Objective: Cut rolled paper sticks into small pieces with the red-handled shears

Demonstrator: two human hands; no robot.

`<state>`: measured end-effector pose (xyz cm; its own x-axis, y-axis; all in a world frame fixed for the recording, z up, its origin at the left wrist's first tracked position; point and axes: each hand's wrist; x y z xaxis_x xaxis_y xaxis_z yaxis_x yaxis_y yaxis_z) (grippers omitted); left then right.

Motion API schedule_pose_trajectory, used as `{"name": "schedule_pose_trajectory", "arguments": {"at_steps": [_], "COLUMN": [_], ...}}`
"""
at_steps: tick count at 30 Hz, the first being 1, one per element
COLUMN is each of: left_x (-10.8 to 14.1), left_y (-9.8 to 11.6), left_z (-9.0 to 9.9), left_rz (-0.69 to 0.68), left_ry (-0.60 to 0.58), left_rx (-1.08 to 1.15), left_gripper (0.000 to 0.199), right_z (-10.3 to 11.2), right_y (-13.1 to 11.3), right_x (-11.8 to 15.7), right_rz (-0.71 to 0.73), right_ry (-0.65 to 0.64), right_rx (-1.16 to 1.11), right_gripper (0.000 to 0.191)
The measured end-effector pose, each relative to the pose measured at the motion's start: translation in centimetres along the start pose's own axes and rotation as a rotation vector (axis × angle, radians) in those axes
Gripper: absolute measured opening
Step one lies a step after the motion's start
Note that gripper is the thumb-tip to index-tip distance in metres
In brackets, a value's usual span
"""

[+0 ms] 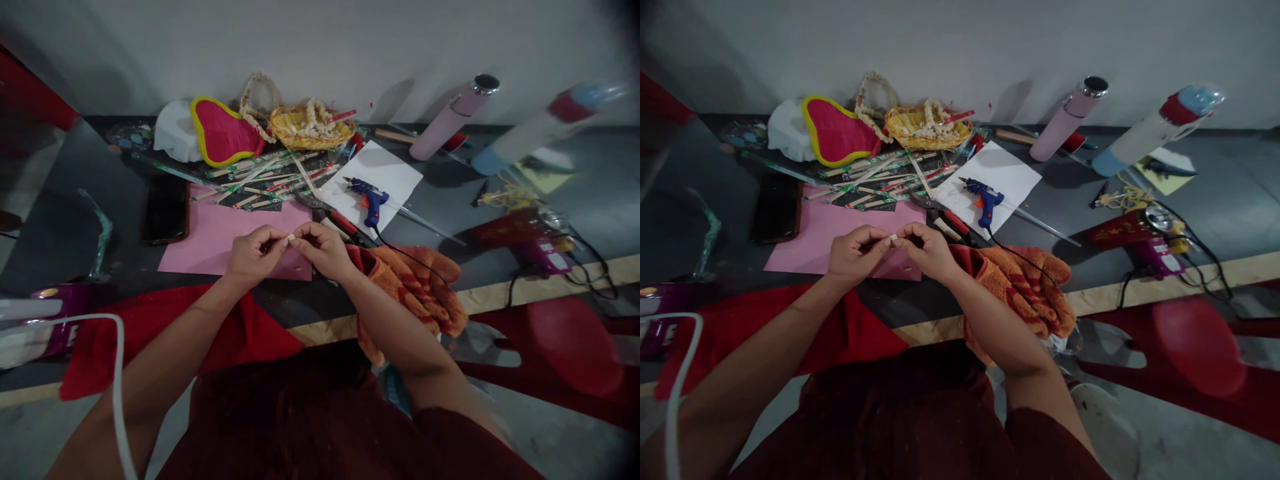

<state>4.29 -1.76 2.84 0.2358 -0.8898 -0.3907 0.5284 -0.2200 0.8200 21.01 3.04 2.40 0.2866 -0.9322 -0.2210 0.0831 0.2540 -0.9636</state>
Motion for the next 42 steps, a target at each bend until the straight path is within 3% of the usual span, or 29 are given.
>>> {"name": "schedule_pose_trajectory", "arguments": {"at_steps": [7,11,15,18,21,26,29,33,37,42], "left_x": [-0.5,-0.7,-0.8,-1.0,-1.2,-1.4,-1.4,-1.4,-1.4,-1.4], "left_y": [-0.9,-0.9,-1.0,-1.2,-1.2,-1.3,-1.5,-1.8,-1.9,-1.6], "left_z": [-0.3,-0.1,0.1,0.1,0.2,0.2,0.2,0.2,0.2,0.3], "left_rz": [0.123,0.134,0.145,0.158,0.174,0.209,0.213,0.206,0.233,0.285], "left_ry": [0.054,0.083,0.114,0.124,0.150,0.177,0.179,0.184,0.182,0.154], "left_rx": [0.121,0.127,0.116,0.123,0.133,0.198,0.218,0.245,0.273,0.341], "left_gripper": [0.015,0.014,0.013,0.013,0.013,0.013,0.013,0.013,0.015,0.016], "right_z": [0.8,1.6,3.8,5.5,6.3,5.5,4.9,4.9,5.4,5.1], "right_y": [1.2,1.1,0.7,1.3,2.1,2.3,2.1,1.7,0.8,-0.1], "right_x": [-0.5,-0.9,-1.6,-2.1,-2.2,-1.8,-1.8,-2.3,-2.4,-1.9], "right_rz": [0.210,0.299,0.357,0.326,0.273,0.239,0.242,0.313,0.274,0.044], "right_ry": [0.040,0.031,0.172,0.262,0.250,0.183,0.160,0.253,0.372,0.197], "right_rx": [0.360,0.491,0.756,0.992,1.073,1.121,1.154,1.042,0.677,0.063], "right_gripper": [0.009,0.015,0.019,0.018,0.020,0.025,0.019,0.018,0.020,0.029]}}
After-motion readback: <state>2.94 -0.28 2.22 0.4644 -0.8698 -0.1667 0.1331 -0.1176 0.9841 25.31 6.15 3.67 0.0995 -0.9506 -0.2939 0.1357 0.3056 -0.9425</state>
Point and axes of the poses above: each hand's wrist, its own x-axis away from the middle knuckle, its own z-axis out of the back of the hand, y = z × x, and after that the axes turned 12 degrees about y, right-handed
